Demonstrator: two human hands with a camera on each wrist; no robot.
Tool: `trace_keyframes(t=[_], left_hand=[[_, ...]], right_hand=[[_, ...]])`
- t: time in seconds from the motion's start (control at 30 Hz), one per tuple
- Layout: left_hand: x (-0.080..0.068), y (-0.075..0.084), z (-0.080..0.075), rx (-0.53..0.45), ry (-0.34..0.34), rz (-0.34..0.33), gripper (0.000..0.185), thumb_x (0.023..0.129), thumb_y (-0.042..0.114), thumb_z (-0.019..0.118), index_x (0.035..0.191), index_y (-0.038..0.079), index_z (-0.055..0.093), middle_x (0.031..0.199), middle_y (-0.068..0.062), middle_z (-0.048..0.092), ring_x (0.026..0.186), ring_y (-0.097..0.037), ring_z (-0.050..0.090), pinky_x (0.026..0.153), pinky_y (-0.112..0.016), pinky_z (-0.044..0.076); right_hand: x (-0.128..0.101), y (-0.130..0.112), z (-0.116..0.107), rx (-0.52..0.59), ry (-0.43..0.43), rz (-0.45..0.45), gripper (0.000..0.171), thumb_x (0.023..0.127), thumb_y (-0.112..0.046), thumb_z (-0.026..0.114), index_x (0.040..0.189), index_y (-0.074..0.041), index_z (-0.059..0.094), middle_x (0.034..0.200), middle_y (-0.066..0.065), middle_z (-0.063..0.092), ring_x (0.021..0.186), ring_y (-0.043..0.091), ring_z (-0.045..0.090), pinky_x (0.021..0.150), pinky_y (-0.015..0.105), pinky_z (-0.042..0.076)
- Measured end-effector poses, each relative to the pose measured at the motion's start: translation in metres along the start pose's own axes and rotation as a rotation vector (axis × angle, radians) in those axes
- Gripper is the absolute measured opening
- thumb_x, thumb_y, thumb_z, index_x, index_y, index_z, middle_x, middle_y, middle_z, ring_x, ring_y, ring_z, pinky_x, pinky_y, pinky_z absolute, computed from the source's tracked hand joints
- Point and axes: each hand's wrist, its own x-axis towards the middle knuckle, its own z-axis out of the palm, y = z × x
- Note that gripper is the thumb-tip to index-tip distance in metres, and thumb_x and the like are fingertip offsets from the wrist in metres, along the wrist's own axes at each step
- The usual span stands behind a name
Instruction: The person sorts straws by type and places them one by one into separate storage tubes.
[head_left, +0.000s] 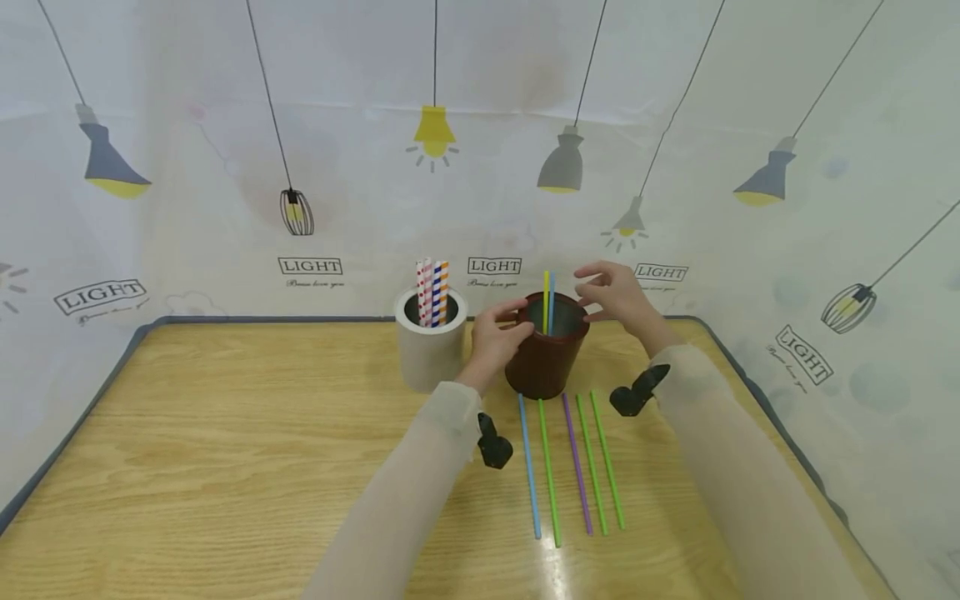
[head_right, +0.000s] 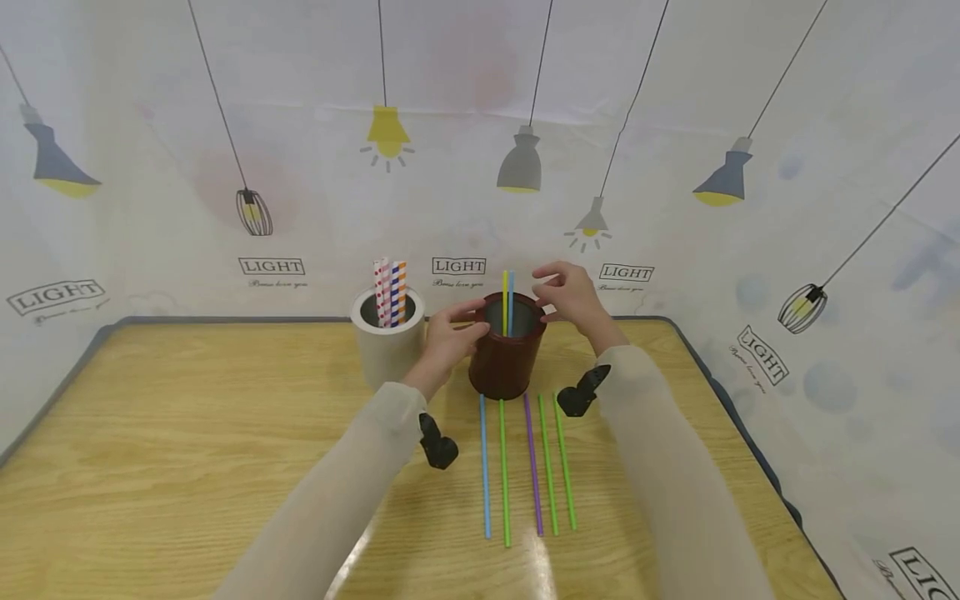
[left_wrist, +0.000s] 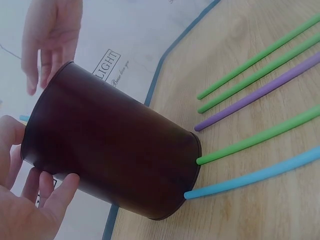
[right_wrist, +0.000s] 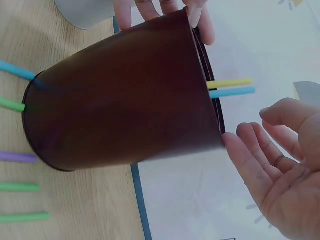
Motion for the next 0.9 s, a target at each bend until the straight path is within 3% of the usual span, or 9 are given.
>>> trace_keyframes(t=[0.3, 0.47, 0.7, 0.9], left_hand=[[-0.001, 0.001, 0.002, 0.006, 0.014, 0.017, 0.039, 0.077, 0.002, 0.063, 0.115, 0.012, 0.065, 0.105, -0.011, 0.058, 0.092, -0.022, 0.059, 0.059, -0.030, 0.050], [-0.001, -0.001, 0.002, 0.011, 0.016, 0.018, 0.040, 0.077, 0.002, 0.063, 0.115, 0.012, 0.065, 0.106, -0.011, 0.057, 0.092, -0.022, 0.059, 0.061, -0.035, 0.052], [0.000, -0.002, 0.000, 0.007, 0.011, 0.020, 0.040, 0.077, 0.002, 0.063, 0.115, 0.011, 0.065, 0.106, -0.010, 0.058, 0.091, -0.021, 0.059, 0.057, -0.030, 0.050], [0.001, -0.003, 0.002, -0.002, 0.011, 0.021, 0.040, 0.076, 0.002, 0.063, 0.114, 0.011, 0.066, 0.104, -0.010, 0.058, 0.088, -0.020, 0.059, 0.055, -0.027, 0.049]], right_hand=[[-0.015, 0.017, -0.011, 0.003, -0.017, 0.016, 0.035, 0.090, -0.009, 0.054, 0.121, 0.006, 0.050, 0.095, 0.021, 0.056, 0.076, 0.018, 0.061, 0.070, 0.045, 0.053], [-0.030, 0.033, -0.015, 0.025, -0.034, 0.043, 0.036, 0.090, -0.007, 0.054, 0.122, 0.007, 0.048, 0.089, 0.013, 0.059, 0.075, 0.015, 0.061, 0.071, 0.046, 0.052], [-0.045, 0.070, -0.018, 0.031, -0.072, 0.094, 0.041, 0.091, -0.011, 0.053, 0.126, 0.009, 0.044, 0.111, 0.025, 0.053, 0.095, 0.037, 0.058, 0.071, 0.042, 0.053], [-0.053, 0.100, -0.014, 0.029, -0.086, 0.138, 0.043, 0.091, -0.011, 0.053, 0.127, 0.011, 0.043, 0.116, 0.033, 0.050, 0.095, 0.037, 0.059, 0.074, 0.047, 0.051]])
